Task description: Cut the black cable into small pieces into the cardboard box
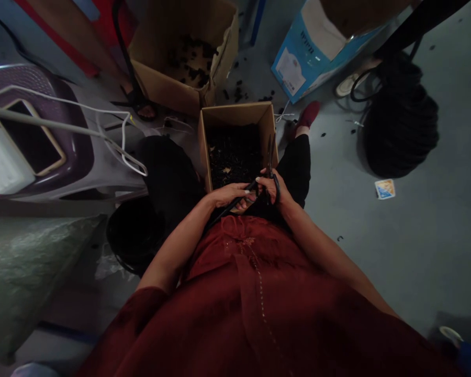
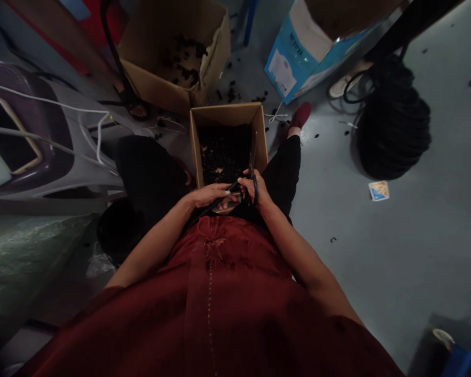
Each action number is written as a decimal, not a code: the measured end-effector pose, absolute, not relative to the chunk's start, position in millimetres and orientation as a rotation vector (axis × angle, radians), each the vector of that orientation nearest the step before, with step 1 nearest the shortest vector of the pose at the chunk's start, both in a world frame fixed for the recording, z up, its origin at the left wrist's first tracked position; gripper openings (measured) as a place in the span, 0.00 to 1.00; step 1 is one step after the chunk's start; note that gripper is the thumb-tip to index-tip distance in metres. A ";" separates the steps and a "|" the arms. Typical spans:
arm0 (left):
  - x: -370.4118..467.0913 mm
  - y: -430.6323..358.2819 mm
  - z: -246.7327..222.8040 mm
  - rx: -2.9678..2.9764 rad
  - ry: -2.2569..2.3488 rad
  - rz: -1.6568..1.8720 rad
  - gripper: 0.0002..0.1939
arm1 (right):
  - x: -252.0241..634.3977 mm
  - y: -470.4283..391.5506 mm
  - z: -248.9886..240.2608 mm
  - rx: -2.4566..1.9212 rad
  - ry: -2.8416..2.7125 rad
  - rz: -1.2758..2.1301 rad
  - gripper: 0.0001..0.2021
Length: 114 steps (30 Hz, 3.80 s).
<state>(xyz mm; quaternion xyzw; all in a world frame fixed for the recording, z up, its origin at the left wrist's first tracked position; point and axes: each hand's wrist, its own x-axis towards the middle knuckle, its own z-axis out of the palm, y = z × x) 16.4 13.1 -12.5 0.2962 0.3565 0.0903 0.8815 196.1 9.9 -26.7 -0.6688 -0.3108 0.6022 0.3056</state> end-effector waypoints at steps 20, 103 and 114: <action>38.3 9.1 -23.8 0.558 0.906 0.396 0.15 | 201.0 19.7 -29.8 -1.808 -0.943 1.389 0.18; 10.5 25.9 -34.5 0.969 1.004 0.335 0.23 | 228.3 -34.3 -10.6 -2.109 -2.135 1.241 0.10; 13.1 24.7 -36.4 0.920 1.108 0.323 0.21 | 225.9 -30.1 -18.4 -2.156 -2.166 1.242 0.10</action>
